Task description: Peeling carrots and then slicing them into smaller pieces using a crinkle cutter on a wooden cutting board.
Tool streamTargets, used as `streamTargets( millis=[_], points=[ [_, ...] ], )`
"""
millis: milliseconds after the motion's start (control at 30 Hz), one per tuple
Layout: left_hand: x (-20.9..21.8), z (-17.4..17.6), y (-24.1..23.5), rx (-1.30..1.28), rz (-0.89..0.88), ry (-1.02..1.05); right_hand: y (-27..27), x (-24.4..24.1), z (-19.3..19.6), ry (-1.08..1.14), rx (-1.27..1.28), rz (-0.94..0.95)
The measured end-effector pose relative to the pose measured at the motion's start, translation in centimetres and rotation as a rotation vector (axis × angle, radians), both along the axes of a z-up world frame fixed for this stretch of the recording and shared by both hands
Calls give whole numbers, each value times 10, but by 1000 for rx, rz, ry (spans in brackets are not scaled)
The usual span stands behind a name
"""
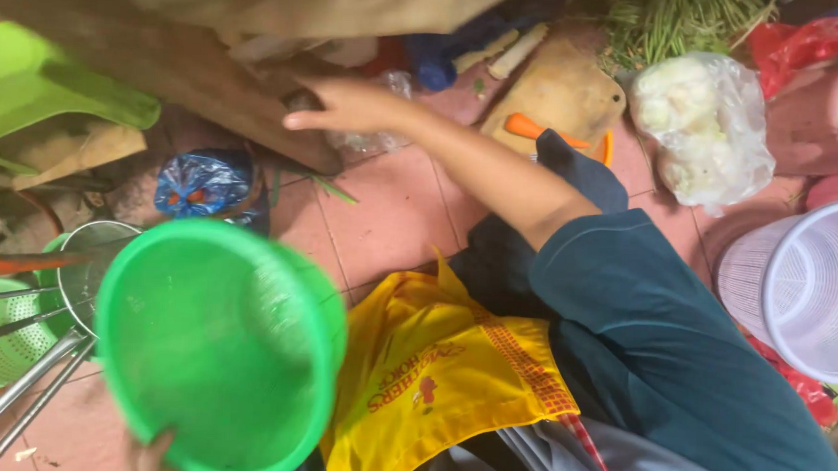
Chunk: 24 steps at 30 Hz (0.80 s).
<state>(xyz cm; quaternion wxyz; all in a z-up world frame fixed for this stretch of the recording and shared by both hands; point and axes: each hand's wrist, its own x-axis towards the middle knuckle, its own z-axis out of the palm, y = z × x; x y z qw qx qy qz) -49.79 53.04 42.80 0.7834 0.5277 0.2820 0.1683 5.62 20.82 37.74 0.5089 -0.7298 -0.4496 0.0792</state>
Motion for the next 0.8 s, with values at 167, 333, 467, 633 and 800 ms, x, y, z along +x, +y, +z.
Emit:
streamTargets(
  millis=[167,333,467,633,800],
  points=[
    [202,-40,-149,24,-56,12,-229,77,-149,-7,-272,-111],
    [343,-104,-241,37,-194,-91,-370,74,-234,366,-937,-979],
    [426,-196,-276,44,-141,-200,-422,20,-326,694,-848,-1339],
    [472,-224,-318,7,1,-206,-408,-77,-236,1061,-514,-1775],
    [506,-297,-331,-82,28,-243,-399,-136,-318,937,-294,-2044]
  ],
)
